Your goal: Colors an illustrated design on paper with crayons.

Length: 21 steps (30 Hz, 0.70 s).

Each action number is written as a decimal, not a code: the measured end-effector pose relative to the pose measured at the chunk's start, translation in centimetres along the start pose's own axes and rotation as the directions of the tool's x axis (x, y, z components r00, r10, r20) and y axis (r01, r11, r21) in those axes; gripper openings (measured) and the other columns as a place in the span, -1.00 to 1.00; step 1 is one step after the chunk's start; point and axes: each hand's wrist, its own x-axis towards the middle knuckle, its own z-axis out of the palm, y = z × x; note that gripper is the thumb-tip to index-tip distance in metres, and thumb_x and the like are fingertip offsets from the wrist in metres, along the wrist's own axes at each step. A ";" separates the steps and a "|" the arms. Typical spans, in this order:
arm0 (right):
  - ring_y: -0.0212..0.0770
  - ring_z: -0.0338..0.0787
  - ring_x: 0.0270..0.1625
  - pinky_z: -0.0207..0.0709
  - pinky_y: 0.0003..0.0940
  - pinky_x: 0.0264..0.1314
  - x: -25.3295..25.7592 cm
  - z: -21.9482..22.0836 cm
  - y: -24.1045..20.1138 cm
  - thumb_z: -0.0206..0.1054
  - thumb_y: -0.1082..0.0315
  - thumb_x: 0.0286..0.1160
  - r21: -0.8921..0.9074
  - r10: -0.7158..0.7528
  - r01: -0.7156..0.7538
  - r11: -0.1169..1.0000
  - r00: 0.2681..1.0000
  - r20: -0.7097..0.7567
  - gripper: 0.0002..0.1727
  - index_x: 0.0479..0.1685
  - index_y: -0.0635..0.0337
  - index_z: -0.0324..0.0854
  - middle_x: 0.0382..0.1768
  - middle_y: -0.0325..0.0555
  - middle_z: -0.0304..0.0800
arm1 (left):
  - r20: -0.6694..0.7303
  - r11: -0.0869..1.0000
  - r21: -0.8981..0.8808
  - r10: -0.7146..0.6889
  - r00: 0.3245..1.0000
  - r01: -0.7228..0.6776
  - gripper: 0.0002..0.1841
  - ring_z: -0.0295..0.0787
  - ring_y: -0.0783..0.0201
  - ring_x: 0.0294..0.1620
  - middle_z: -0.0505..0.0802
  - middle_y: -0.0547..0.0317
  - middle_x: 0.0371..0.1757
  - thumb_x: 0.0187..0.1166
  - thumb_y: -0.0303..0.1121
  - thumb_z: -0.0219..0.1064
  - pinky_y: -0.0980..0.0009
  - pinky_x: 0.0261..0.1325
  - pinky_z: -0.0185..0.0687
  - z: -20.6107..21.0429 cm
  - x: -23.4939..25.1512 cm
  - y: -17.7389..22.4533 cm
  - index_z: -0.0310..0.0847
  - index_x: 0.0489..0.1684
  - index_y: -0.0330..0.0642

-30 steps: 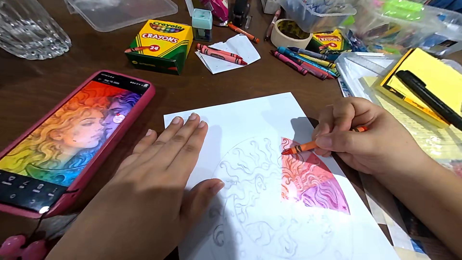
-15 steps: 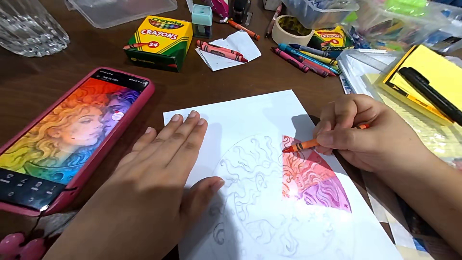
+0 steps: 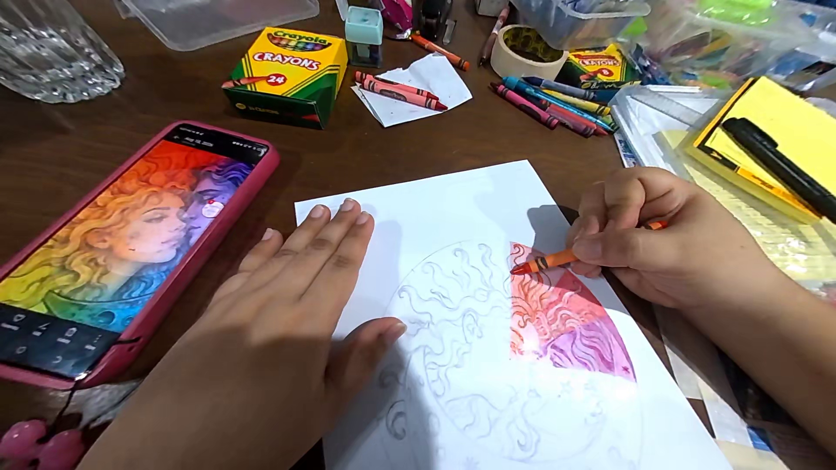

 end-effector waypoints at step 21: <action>-0.51 0.74 -0.55 0.76 -0.56 -0.46 0.0 0.1 0.0 0.49 0.61 0.09 -0.018 0.006 -0.006 1.000 1.000 -0.018 -0.63 -0.58 -0.13 0.47 -0.55 -0.43 0.70 | -0.003 1.000 -0.008 -0.001 1.000 0.001 -0.16 0.32 -0.10 0.76 0.49 -0.14 0.70 0.72 0.24 -0.14 -0.23 0.69 0.19 0.0 0.0 -0.1 0.31 0.72 -0.34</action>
